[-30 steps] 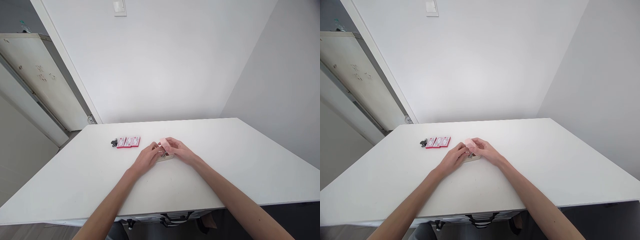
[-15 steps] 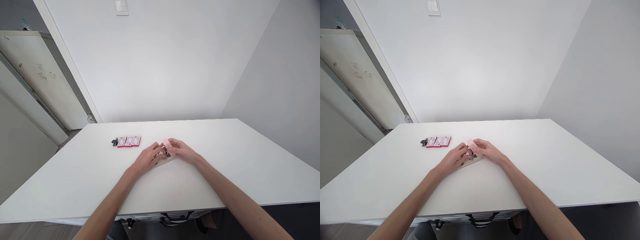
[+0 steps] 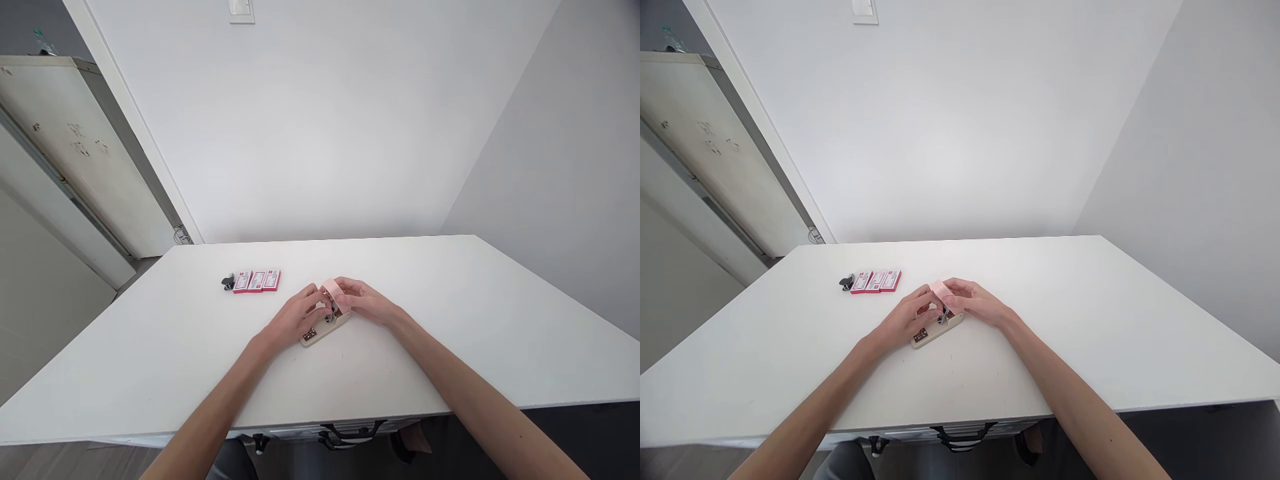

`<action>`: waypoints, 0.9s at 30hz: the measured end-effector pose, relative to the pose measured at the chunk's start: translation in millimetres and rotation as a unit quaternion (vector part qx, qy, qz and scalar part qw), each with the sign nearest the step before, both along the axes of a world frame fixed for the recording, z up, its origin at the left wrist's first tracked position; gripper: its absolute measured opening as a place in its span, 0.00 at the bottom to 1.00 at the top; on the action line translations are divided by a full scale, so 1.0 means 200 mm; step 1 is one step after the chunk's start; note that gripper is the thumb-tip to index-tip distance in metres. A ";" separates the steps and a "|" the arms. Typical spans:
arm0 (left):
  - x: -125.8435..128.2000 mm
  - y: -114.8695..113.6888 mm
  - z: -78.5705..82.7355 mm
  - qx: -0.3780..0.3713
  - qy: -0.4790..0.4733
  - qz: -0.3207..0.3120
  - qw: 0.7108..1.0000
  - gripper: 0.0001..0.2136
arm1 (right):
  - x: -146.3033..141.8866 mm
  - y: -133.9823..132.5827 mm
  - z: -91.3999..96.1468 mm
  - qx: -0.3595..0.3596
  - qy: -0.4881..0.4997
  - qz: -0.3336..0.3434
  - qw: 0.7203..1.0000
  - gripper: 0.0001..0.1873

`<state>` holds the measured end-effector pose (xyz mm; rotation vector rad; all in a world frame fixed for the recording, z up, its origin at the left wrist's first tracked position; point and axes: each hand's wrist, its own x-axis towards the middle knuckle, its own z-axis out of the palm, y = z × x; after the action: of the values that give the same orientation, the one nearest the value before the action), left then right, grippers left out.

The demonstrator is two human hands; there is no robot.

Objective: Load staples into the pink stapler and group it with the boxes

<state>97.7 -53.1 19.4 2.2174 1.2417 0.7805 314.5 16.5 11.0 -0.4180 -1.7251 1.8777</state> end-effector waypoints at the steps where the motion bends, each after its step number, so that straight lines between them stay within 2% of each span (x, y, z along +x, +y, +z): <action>1: 0.00 0.00 0.00 0.002 -0.011 0.004 1.000 0.11 | 0.00 0.00 0.00 -0.002 0.000 -0.004 1.000 0.20; 5: -0.01 0.03 0.00 0.024 -0.081 0.048 0.995 0.13 | 0.00 0.00 -0.01 -0.003 0.012 -0.012 1.000 0.21; 8: -0.03 0.05 0.00 0.014 -0.166 0.094 0.982 0.14 | 0.00 0.01 -0.01 0.002 0.012 -0.023 1.000 0.22; 11: -0.04 0.07 0.01 -0.019 -0.263 0.147 0.953 0.15 | 0.00 0.01 -0.02 0.006 -0.003 -0.055 0.998 0.22; 13: -0.05 0.08 0.01 -0.041 -0.344 0.171 0.922 0.15 | 0.00 0.01 -0.03 0.010 -0.015 -0.081 0.997 0.22; 16: -0.07 0.10 0.01 -0.087 -0.473 0.169 0.860 0.16 | 0.00 0.01 -0.03 0.017 -0.023 -0.116 0.993 0.22; 19: -0.09 0.11 0.01 -0.126 -0.551 0.161 0.809 0.16 | -0.01 0.00 -0.03 0.022 -0.035 -0.146 0.988 0.22; 24: -0.13 0.13 0.03 -0.132 -0.614 0.140 0.765 0.12 | -0.03 -0.03 -0.01 0.052 -0.094 -0.184 0.977 0.22; 27: -0.12 0.12 0.05 -0.150 -0.624 0.116 0.758 0.10 | -0.04 -0.05 -0.01 0.077 -0.127 -0.205 0.967 0.22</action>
<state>73.0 -29.2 29.6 0.8229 0.7842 1.6111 306.1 7.4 9.3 -0.9097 -1.7654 1.4323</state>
